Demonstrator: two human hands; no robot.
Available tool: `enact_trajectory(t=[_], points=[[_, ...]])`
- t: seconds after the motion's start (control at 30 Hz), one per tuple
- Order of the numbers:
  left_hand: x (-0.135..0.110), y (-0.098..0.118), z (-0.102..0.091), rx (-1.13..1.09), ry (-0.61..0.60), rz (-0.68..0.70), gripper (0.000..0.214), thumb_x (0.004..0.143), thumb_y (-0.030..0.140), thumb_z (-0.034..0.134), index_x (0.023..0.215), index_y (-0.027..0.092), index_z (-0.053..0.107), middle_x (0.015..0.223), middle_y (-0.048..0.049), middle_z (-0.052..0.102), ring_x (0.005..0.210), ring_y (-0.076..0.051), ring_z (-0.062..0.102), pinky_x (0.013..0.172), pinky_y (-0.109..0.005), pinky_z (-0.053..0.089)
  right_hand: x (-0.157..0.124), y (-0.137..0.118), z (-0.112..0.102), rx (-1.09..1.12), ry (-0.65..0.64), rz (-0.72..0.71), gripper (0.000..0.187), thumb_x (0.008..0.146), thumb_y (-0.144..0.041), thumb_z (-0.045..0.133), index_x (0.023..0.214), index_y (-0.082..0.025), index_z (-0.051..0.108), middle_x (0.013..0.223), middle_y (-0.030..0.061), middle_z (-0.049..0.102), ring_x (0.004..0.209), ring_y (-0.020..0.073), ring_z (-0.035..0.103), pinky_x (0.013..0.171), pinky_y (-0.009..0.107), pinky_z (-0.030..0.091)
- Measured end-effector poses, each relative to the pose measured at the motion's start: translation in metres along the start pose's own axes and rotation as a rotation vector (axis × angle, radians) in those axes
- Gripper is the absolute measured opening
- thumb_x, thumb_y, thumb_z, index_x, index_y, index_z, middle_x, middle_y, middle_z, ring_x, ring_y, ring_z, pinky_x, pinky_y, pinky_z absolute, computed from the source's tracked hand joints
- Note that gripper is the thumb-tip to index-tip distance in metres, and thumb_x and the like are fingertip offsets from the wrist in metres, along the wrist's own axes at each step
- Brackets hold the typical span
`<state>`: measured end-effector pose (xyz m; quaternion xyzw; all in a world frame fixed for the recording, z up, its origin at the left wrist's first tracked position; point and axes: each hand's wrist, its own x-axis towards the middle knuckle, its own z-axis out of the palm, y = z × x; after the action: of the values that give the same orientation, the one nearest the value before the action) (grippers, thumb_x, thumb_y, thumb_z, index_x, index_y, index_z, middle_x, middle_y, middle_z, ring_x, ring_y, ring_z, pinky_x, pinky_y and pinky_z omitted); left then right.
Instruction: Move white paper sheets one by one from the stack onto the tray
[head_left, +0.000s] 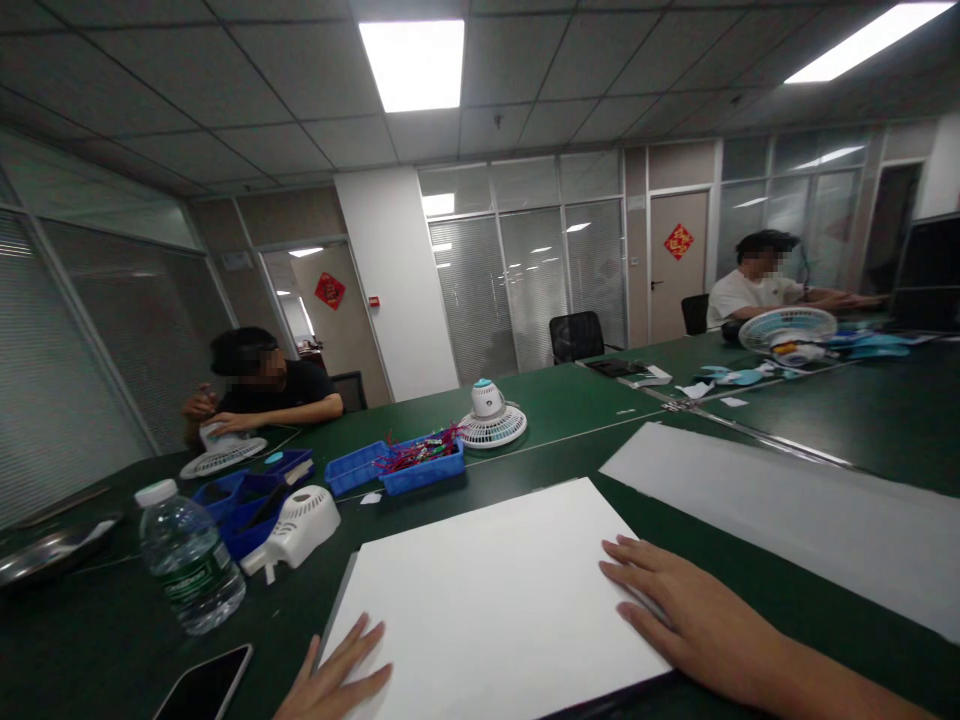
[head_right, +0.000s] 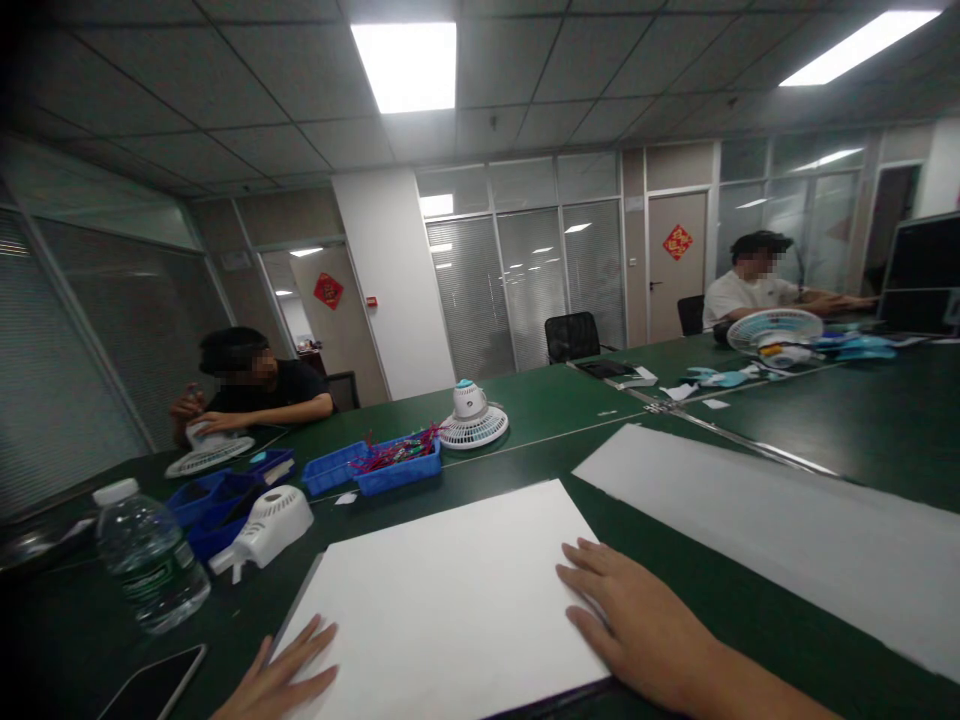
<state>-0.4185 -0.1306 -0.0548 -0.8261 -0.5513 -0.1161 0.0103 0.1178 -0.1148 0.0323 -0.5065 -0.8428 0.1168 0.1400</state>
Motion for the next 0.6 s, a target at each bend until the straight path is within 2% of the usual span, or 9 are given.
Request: enact_trajectory(t=[0.1,0.2,0.37,0.5,0.6], points=[[0.013,-0.016,0.008,0.001,-0.025,-0.031,0.046,0.106,0.04,0.044,0.146,0.06,0.032,0.139,0.0049,0.063,0.127,-0.032,0.057,0.11,-0.069,0.035,0.0,0.002,0.0,0.01,0.007,-0.01,0.055,0.101,-0.058,0.04,0.145,-0.029,0.058,0.157,0.0047,0.047,0.147,0.0293,0.039,0.123,0.053,0.03],[0.015,-0.021,0.008,-0.005,-0.026,0.0,0.043,0.106,0.04,0.045,0.145,0.058,0.039,0.136,0.0057,0.066,0.13,-0.029,0.055,0.114,-0.066,0.032,0.0,0.004,0.0,0.02,-0.003,-0.032,0.053,0.102,-0.055,0.039,0.145,-0.03,0.057,0.158,0.004,0.045,0.148,0.0285,0.038,0.123,0.052,0.03],[0.008,-0.011,-0.005,-0.012,0.004,0.069,0.046,0.105,0.046,0.045,0.148,0.058,0.034,0.141,0.008,0.062,0.138,-0.027,0.047,0.119,-0.063,0.028,-0.002,0.006,-0.006,0.069,0.0,-0.081,0.048,0.102,-0.051,0.041,0.142,-0.032,0.06,0.156,0.0041,0.049,0.146,0.0293,0.041,0.122,0.054,0.031],[0.02,-0.003,-0.011,-0.005,0.01,0.1,0.044,0.103,0.054,0.045,0.146,0.058,0.038,0.138,0.0082,0.065,0.141,-0.027,0.044,0.118,-0.063,0.029,-0.004,0.002,-0.008,0.1,-0.014,-0.097,0.047,0.102,-0.054,0.041,0.139,-0.034,0.063,0.155,0.0027,0.051,0.146,0.0279,0.041,0.122,0.053,0.032],[0.03,0.003,-0.014,0.003,0.014,0.108,0.048,0.1,0.058,0.047,0.147,0.056,0.038,0.141,0.0071,0.063,0.144,-0.029,0.04,0.119,-0.064,0.027,-0.001,0.011,-0.009,0.128,0.025,-0.089,0.048,0.101,-0.057,0.044,0.136,-0.034,0.066,0.155,0.0029,0.051,0.148,0.029,0.038,0.12,0.054,0.034]])
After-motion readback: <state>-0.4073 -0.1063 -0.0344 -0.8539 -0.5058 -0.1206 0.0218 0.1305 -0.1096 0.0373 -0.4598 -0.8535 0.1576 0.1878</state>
